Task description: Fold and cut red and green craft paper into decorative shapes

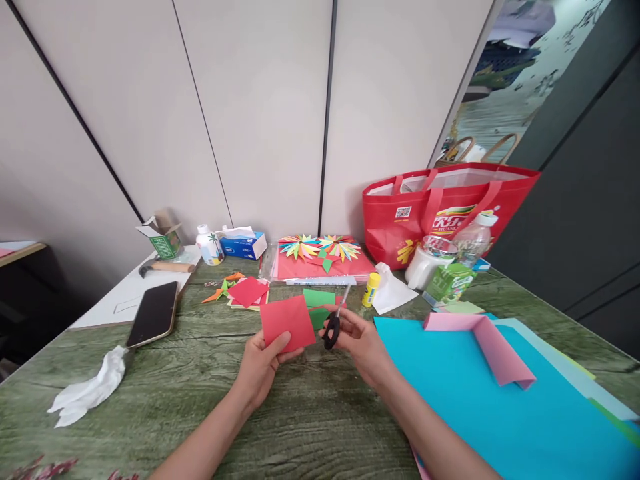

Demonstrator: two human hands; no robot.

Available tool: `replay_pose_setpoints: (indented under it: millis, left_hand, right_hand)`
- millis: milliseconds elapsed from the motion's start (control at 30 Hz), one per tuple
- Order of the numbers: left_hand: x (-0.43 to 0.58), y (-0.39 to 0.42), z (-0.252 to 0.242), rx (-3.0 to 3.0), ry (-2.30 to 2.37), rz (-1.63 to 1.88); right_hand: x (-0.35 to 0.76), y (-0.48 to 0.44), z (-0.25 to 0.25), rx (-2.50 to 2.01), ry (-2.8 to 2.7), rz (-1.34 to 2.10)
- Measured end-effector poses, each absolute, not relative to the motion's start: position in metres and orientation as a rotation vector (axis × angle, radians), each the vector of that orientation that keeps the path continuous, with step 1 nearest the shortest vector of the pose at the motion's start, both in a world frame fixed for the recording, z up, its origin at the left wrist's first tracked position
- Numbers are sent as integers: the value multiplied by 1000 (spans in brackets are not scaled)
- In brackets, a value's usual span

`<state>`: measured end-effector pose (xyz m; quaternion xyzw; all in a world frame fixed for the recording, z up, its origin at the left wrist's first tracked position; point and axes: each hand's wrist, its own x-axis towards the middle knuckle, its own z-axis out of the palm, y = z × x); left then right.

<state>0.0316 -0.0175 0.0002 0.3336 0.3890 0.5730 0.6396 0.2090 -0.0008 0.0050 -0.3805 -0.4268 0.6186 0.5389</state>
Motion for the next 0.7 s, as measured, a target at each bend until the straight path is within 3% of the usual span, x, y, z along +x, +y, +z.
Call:
replay_pose_setpoints:
  millis: [567, 700]
  left_hand:
    - [36, -21, -2, 857, 964, 1043]
    - [35, -16, 0, 786, 1012, 1172]
  right_hand:
    - [206, -3, -8, -1042, -1235, 1353]
    - [204, -3, -7, -1020, -1323, 1329]
